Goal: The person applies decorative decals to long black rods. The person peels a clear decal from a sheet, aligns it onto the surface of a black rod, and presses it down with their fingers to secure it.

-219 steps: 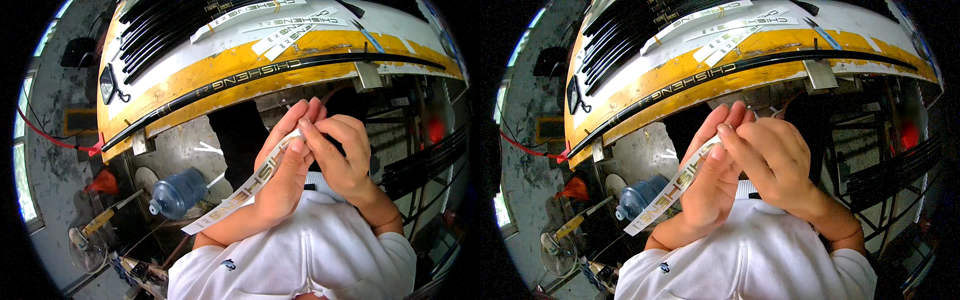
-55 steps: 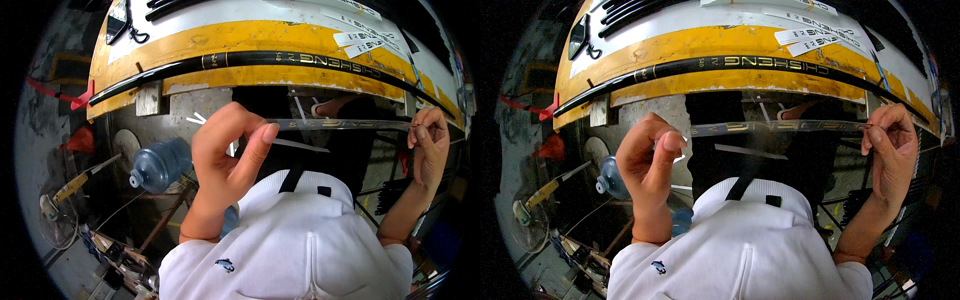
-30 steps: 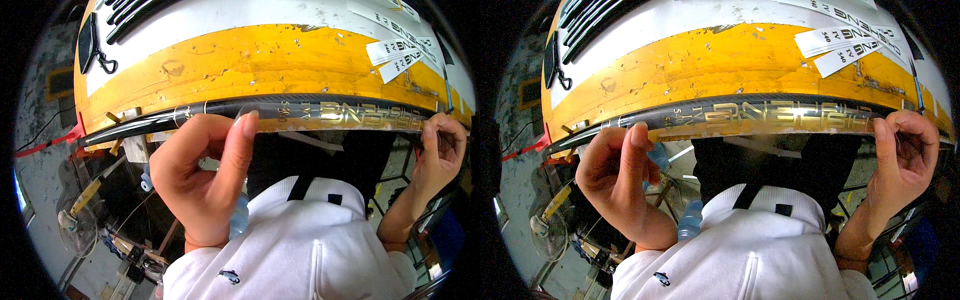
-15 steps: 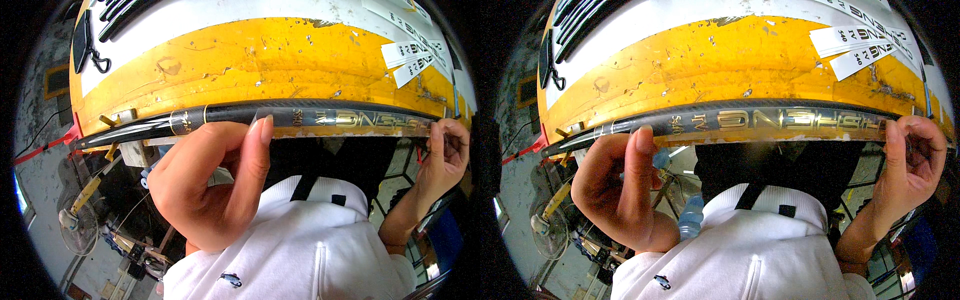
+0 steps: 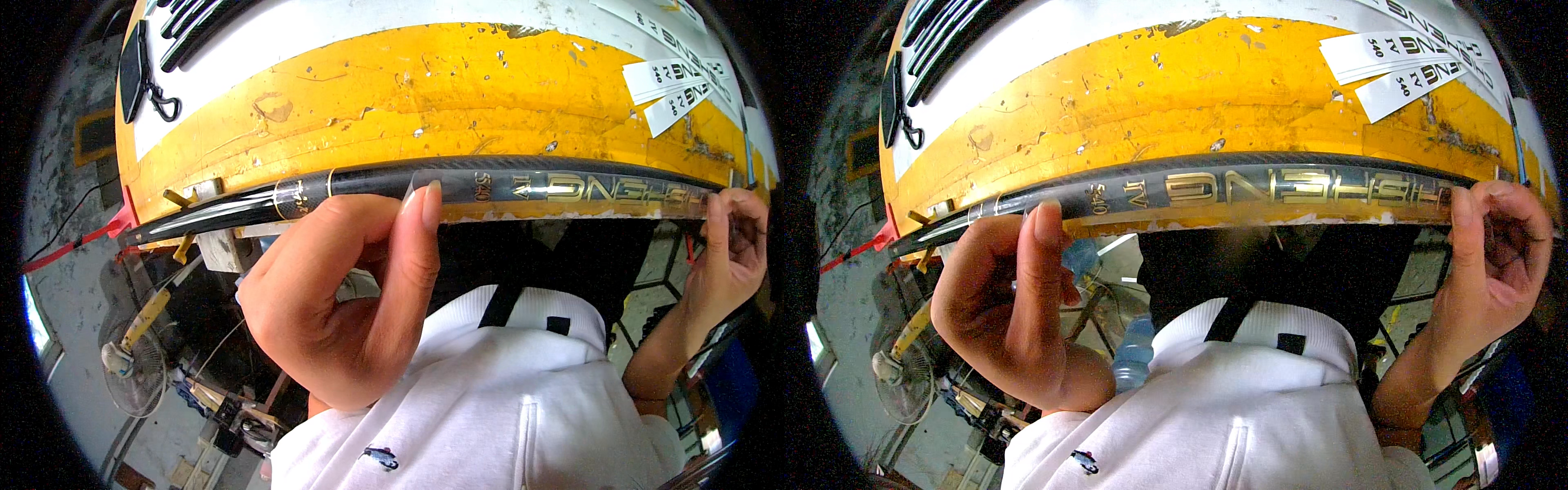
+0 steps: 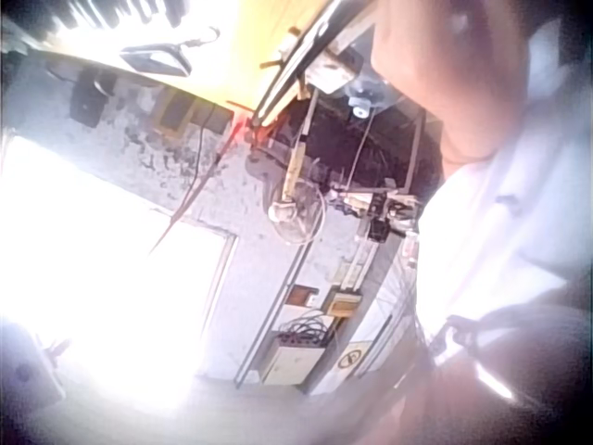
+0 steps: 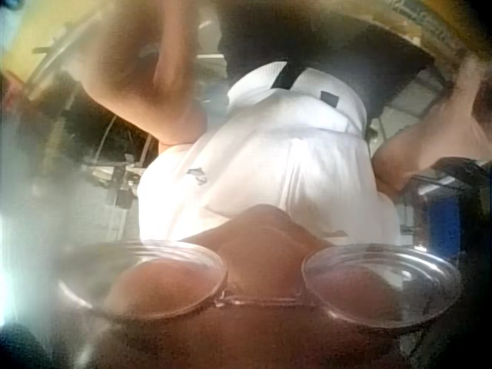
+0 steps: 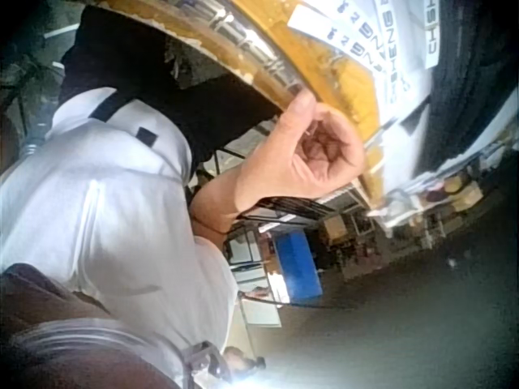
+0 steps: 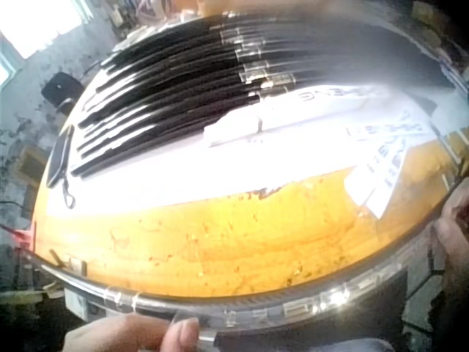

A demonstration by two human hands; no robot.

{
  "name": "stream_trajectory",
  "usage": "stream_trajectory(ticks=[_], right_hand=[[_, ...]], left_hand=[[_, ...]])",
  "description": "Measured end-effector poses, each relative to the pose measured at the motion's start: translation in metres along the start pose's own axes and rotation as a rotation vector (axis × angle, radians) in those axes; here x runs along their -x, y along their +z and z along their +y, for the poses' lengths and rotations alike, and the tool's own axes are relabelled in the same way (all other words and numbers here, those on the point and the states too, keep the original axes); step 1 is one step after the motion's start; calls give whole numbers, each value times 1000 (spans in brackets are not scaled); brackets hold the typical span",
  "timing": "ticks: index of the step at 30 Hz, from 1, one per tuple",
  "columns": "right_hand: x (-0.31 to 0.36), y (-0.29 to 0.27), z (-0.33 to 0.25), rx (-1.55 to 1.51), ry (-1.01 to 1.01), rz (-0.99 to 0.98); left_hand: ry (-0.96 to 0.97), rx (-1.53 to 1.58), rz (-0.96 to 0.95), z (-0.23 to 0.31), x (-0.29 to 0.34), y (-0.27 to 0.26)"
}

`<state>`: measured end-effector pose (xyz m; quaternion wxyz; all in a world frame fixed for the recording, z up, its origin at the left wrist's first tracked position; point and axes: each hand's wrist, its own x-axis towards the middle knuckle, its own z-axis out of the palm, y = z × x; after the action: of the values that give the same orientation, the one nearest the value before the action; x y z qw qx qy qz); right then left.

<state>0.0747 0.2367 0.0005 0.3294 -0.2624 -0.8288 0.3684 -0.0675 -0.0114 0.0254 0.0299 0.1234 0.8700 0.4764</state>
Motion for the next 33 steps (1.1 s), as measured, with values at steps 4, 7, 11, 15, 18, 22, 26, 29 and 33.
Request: stream_trajectory(ticks=[4, 7, 11, 15, 18, 22, 26, 29, 33], right_hand=[[0, 0, 0, 20, -18, -7], [-1, 1, 0, -6, -28, -3], [-1, 1, -1, 10, -31, -9], [-1, 0, -2, 18, -24, -12], [-1, 1, -2, 24, -23, -5], [-1, 2, -2, 3, -33, 3], [-1, 2, -2, 18, -28, 30], [-1, 2, -1, 82, -32, 34], [-1, 3, 1, 80, -66, -6]], left_hand=[[0, -15, -6, 0, 0, 0], [2, -19, -11, 1, -1, -1], [21, -52, -19, 1, -1, -1], [20, -30, -17, 1, -1, -1], [25, -30, -20, 1, -1, -1], [30, -34, -22, 0, -1, -1], [64, -27, -6, -1, -1, 1], [58, -37, 13, -1, -1, 3], [17, -49, 7, 1, -1, 2]])
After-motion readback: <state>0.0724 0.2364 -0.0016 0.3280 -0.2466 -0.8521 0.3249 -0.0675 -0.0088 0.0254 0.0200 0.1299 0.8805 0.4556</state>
